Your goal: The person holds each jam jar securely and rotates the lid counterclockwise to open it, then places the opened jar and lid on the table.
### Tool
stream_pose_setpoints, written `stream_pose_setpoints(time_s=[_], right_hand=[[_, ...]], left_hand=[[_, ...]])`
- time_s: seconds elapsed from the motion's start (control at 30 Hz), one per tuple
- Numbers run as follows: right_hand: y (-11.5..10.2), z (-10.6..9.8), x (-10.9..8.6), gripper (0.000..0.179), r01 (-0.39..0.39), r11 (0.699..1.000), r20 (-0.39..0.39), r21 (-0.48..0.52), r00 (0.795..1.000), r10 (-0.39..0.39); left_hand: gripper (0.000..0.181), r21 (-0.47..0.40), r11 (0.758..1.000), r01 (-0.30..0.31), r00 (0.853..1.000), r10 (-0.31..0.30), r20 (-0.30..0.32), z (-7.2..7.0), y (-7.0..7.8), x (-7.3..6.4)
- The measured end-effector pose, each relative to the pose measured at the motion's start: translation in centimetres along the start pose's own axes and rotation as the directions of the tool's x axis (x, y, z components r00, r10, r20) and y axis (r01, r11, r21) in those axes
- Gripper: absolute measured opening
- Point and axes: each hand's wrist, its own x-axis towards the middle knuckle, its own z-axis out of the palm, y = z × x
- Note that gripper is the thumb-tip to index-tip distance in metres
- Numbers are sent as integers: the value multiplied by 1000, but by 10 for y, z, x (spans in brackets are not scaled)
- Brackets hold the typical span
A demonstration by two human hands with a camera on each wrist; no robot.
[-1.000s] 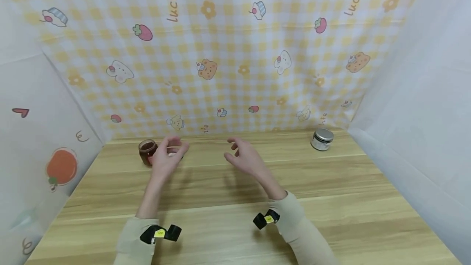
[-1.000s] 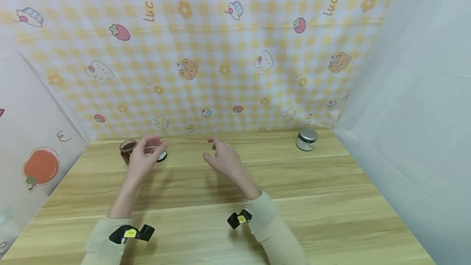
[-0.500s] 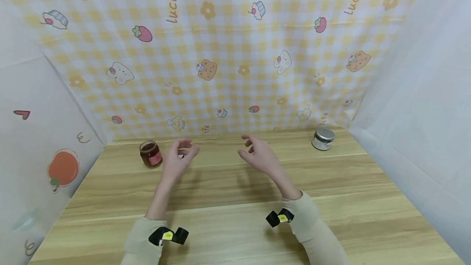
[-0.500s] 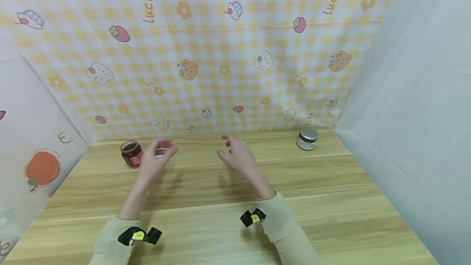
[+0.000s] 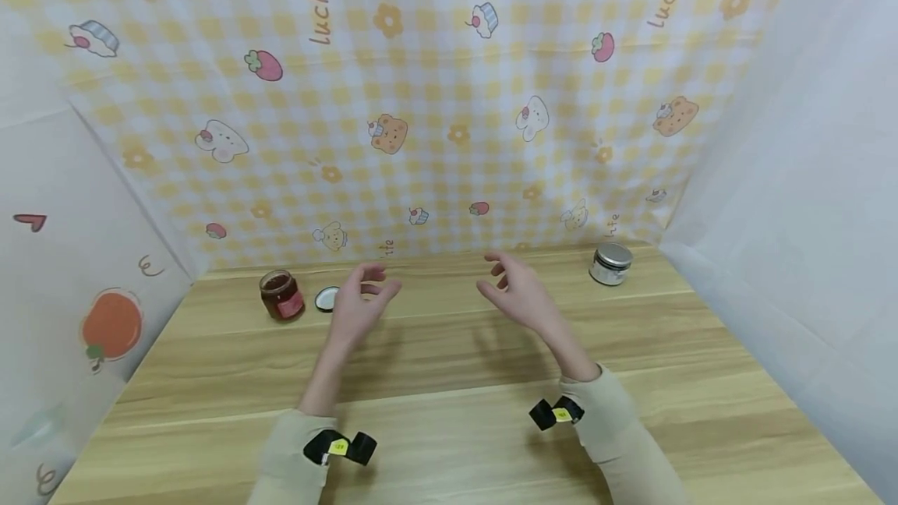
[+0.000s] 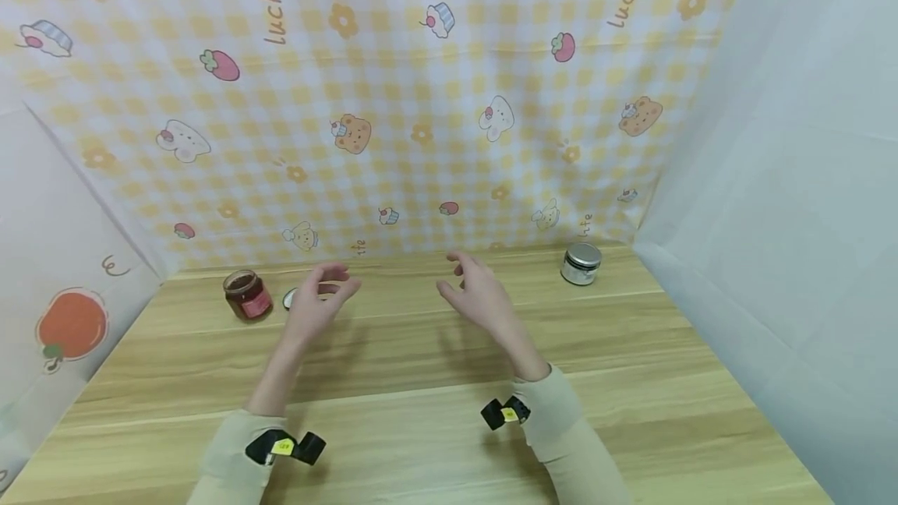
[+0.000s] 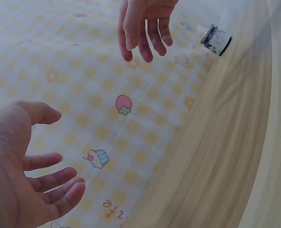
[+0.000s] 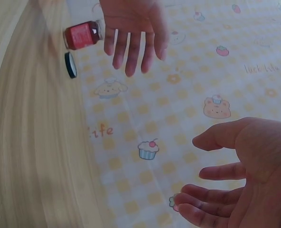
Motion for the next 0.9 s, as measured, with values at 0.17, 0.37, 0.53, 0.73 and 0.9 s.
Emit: stream_pose_setpoints(time_s=[0.17,0.37,0.53,0.73,0.9], right_hand=[[7,-7,-5,50,-10,1000,-2,-14,1000,10],[17,-13,-11,51,-47,998,-2,-46,999,47],[24,-19,-15,52,-65,997,-6,-51,998,65],[33,-28,-19,52,-73,995,-17,-73,997,72],[44,-36,-18,52,-91,991,-14,-98,996,90]], left_hand=[[44,-30,1000,5,1000,-5,19,12,4,1],[45,-40,999,8,1000,-7,26,27,6,3],[43,-50,999,2,999,-1,32,37,8,3],[43,-37,999,2,999,-1,48,46,7,1],[42,-33,999,-8,999,9,52,55,8,2]])
